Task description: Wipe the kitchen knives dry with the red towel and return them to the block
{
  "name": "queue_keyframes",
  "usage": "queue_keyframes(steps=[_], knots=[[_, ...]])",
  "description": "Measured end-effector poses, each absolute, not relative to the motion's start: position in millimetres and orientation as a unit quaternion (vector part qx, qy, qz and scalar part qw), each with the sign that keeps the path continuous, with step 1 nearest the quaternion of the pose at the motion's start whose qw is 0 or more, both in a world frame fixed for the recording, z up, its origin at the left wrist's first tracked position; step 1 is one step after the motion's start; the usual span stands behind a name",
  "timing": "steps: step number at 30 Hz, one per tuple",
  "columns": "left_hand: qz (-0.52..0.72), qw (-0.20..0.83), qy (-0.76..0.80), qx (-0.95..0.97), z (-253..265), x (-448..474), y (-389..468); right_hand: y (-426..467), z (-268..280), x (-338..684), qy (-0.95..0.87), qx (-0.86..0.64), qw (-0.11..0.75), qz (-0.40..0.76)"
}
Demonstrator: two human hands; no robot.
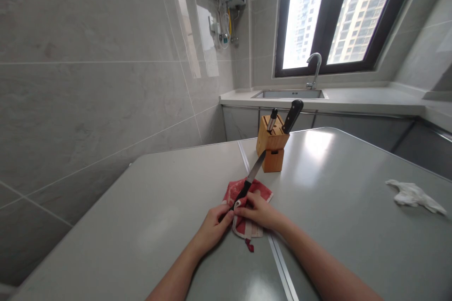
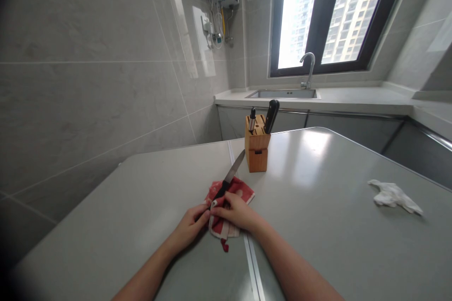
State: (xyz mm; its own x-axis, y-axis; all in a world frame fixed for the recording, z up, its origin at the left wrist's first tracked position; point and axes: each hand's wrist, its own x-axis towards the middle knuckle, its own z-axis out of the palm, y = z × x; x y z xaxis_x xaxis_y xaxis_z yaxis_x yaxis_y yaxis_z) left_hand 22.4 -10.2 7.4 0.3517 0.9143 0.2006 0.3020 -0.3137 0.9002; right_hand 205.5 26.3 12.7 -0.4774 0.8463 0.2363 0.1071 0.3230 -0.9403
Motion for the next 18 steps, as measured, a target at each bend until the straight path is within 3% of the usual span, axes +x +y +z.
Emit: queue_keyframes(steps=[18], knots=[[0.380,0.402,0.424,0.717,-2.2,18.9,-4.3,28.1,10.1,204.5,-0.721,-0.392,0.348,0.453]])
